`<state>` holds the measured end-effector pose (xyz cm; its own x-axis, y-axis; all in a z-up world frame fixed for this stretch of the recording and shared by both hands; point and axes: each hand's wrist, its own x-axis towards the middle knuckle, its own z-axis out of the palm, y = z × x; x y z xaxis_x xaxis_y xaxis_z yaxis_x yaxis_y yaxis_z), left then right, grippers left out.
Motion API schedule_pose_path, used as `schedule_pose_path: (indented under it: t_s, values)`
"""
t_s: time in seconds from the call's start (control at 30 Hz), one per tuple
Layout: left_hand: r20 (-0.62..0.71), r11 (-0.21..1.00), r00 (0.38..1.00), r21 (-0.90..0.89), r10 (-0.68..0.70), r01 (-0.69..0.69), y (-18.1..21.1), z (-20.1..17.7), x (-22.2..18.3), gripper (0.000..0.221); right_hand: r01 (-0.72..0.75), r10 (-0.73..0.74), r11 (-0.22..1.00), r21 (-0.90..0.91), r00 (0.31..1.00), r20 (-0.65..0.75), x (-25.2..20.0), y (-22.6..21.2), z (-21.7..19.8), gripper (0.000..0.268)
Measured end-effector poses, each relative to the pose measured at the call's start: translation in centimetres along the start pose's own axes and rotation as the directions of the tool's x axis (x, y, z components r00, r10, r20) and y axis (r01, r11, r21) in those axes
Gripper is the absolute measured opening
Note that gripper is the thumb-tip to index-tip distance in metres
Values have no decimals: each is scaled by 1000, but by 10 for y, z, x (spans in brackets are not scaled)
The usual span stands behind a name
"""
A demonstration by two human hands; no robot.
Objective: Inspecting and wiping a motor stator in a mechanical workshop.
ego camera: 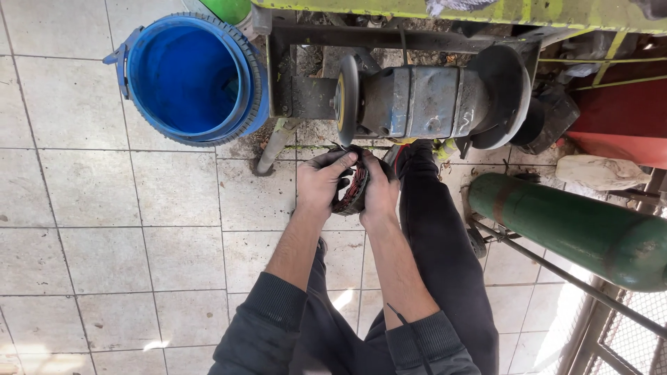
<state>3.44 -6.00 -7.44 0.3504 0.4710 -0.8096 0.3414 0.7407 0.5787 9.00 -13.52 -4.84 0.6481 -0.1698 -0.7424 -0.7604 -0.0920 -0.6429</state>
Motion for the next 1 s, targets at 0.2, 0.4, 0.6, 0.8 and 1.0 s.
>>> schedule_pose_path:
  t_s: [0.2, 0.4, 0.6, 0.8, 1.0]
  values:
    - [-4, 999, 999, -25, 32, -32, 8, 8, -3, 35, 22, -22, 1000, 18, 1000, 3, -1, -7, 4, 50]
    - [-21, 998, 999, -53, 35, -36, 12, 10, -4, 35, 26, -25, 999, 28, 1000, -6, -1, -9, 8, 48]
    - [-17, 997, 999, -57, 45, -46, 9, 9, -2, 33, 5, -5, 1000, 23, 1000, -16, -4, -13, 9, 49]
    - [-17, 998, 998, -44, 54, -55, 7, 9, -1, 32, -8, 10, 999, 33, 999, -36, -4, -13, 11, 51]
    - [-23, 997, 997, -40, 71, -72, 6, 9, -1, 32, -12, 12, 1000, 20, 999, -37, -1, -10, 11, 51]
